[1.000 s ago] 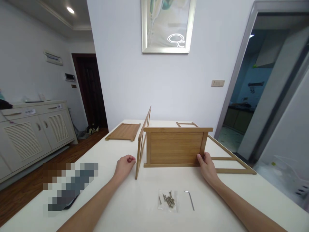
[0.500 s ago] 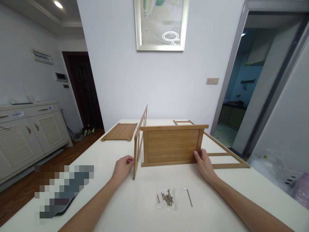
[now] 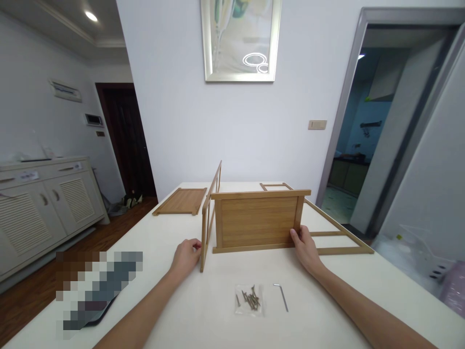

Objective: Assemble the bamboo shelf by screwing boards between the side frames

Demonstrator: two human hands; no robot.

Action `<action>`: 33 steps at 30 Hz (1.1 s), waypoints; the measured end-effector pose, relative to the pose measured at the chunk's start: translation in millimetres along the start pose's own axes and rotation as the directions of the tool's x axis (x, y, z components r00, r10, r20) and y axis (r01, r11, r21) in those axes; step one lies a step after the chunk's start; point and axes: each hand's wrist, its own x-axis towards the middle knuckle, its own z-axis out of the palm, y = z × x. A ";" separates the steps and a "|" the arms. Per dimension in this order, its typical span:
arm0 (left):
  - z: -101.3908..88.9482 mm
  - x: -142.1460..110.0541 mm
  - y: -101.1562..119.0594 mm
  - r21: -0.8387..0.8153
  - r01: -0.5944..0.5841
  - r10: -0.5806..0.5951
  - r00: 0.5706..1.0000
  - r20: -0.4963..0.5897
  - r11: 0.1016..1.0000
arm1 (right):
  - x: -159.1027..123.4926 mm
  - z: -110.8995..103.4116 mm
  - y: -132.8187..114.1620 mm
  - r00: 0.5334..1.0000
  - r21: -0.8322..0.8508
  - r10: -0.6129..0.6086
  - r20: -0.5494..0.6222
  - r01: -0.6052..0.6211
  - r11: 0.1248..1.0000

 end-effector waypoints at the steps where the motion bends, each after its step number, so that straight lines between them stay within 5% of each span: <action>1: 0.3 0.1 0.2 0.001 -0.005 0.005 1.000 0.008 1.000 | -0.2 0.0 -0.3 1.000 -0.001 0.000 0.000 0.000 1.000; 33: 10.1 6.0 -7.5 -0.045 -0.029 0.031 0.998 0.048 0.999 | -3.3 -3.3 -6.9 1.000 0.009 -0.019 0.009 0.019 1.000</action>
